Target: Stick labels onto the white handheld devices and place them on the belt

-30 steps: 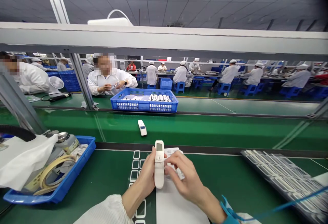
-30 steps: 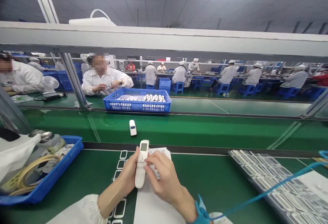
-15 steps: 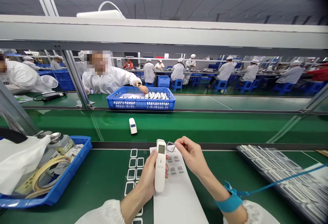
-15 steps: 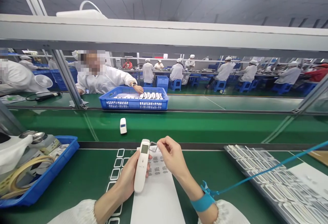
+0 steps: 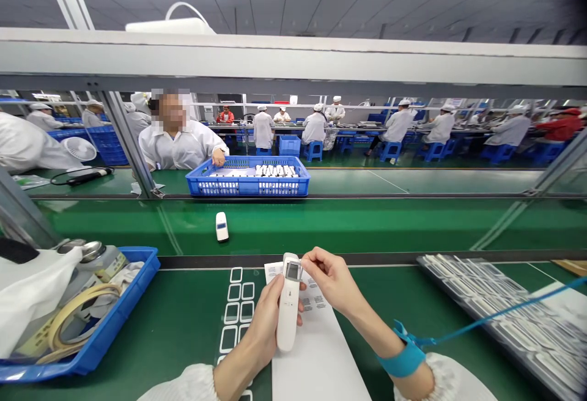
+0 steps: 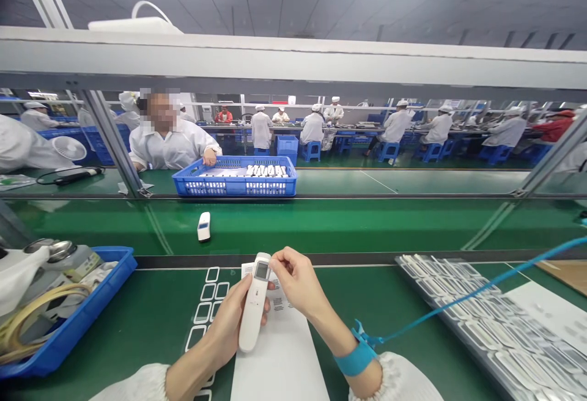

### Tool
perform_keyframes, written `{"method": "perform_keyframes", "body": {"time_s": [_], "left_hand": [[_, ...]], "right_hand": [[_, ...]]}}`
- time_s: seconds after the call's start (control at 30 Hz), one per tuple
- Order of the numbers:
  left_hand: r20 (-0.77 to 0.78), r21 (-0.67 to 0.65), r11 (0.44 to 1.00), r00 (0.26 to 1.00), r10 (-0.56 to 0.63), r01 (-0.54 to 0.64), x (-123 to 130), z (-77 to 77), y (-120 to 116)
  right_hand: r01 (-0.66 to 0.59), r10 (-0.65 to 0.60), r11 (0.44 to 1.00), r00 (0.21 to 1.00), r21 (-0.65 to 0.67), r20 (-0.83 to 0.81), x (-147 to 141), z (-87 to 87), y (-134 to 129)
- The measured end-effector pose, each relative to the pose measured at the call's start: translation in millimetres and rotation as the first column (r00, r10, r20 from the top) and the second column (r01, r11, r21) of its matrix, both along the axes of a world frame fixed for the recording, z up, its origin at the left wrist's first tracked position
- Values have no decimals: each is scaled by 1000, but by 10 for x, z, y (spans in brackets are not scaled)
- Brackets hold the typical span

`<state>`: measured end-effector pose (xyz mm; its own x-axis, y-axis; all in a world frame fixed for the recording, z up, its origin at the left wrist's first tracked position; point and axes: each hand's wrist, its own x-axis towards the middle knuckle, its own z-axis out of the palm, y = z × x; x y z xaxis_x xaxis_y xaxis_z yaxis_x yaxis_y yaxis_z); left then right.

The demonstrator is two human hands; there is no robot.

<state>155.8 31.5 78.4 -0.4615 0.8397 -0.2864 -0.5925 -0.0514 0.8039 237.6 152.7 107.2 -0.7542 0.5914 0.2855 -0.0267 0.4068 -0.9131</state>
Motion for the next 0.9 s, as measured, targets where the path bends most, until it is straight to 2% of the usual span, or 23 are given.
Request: {"method": "perform_keyframes", "body": {"time_s": [0.27,0.37,0.47,0.57,0.63,0.77,0.9], "left_hand": [[-3,10,1000,1000,-13,13,33,40,-14],[-2,23,1000,1000,3,-3,28,-2,-11],[-24,29,999,1000,14,-14,11,-56,-7],[-58,29,1000,998,4,-2,-6,-79,-10],[-72,32,999,997,1,1,-10,-61,-16],[-86,21,1000,996,-13,15,2,29,-33],[-180,14,999,982,-49,52,39,101,-40]], "right_hand": [[11,-9,999,999,45,-40,-23,-119,-9],[32,-12,982,994,185,-106,-16,-175,-28],[46,7,930,990,365,-144,-3,-229,-38],[60,-1,895,991,443,-132,2,-249,-45],[50,-8,912,994,408,-105,-3,-236,-46],[72,-53,977,994,203,-97,-27,-197,-12],[61,-53,995,994,77,-96,-41,-197,46]]}}
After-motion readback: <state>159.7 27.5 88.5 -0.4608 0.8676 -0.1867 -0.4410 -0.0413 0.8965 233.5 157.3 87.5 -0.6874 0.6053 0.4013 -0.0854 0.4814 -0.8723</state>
